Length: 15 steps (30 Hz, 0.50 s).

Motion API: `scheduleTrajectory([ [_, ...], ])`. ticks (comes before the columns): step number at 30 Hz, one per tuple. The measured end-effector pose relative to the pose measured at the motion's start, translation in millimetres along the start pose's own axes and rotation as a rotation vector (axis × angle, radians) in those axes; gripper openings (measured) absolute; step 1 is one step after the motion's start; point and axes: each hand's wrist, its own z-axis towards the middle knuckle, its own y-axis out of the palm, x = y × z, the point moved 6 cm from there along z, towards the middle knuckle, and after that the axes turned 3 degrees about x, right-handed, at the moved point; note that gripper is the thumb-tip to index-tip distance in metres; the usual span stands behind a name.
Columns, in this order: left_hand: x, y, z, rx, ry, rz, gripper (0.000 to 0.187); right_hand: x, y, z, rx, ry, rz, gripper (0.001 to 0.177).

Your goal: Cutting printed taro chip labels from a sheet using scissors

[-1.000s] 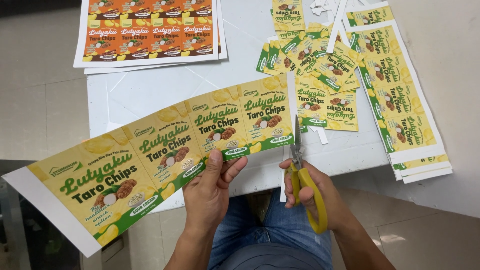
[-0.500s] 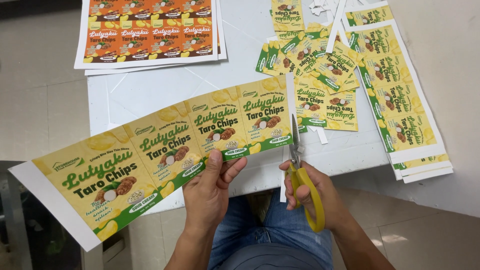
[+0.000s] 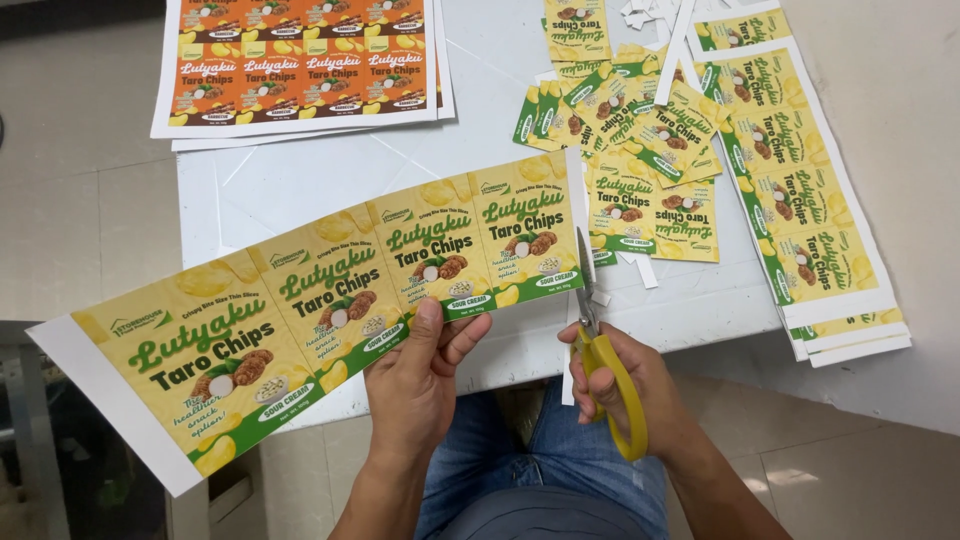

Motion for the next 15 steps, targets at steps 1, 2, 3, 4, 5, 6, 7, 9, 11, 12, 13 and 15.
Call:
scheduleTrajectory([
  [1, 1.0, 0.8, -0.9, 0.0, 0.0, 0.001, 0.019, 0.8, 0.3, -0.2, 0.0, 0.001, 0.0, 0.079],
  [2, 1.9, 1.8, -1.3, 0.005, -0.008, 0.004, 0.021, 1.0, 0.1, 0.3, 0.005, -0.004, -0.004, 0.079],
  [3, 2.7, 2.8, -1.7, 0.01, -0.016, 0.008, 0.024, 1.2, -0.1, 0.8, 0.011, -0.008, -0.008, 0.079],
  [4, 1.4, 0.9, -1.4, 0.01, -0.016, 0.008, 0.024, 2.2, -0.4, 0.5, 0.011, -0.008, -0.007, 0.079],
  [5, 0.3, -0.4, -1.1, 0.0, -0.013, 0.009, 0.021, 4.0, -1.2, 0.3, 0.018, 0.005, -0.01, 0.079],
  [6, -0.6, -1.3, -0.4, -0.01, -0.008, 0.01, 0.019, 5.4, -2.0, 0.4, 0.025, 0.016, -0.014, 0.079],
  [7, 1.8, 1.9, -1.4, -0.011, -0.007, 0.01, 0.019, 7.1, -2.5, 0.9, 0.025, 0.015, -0.014, 0.079],
  [9, 5.5, 7.0, -3.6, 0.003, -0.015, 0.014, 0.032, 10.5, -3.3, 1.1, 0.02, 0.011, 0.026, 0.075],
  [11, 1.3, 1.9, -1.3, -0.006, -0.013, 0.016, 0.025, 9.9, -3.2, 0.5, 0.029, 0.02, 0.028, 0.075],
  [12, -0.7, -0.5, -0.2, -0.014, -0.012, 0.018, 0.021, 10.1, -3.4, 0.2, 0.039, 0.03, 0.031, 0.075],
  [13, -0.9, -0.6, -0.1, -0.014, -0.011, 0.018, 0.021, 10.1, -3.3, 0.0, 0.038, 0.03, 0.032, 0.075],
  [15, -2.0, -1.9, 0.1, 0.007, -0.019, 0.011, 0.02, 9.1, -2.8, -0.6, 0.028, 0.016, 0.048, 0.071],
])
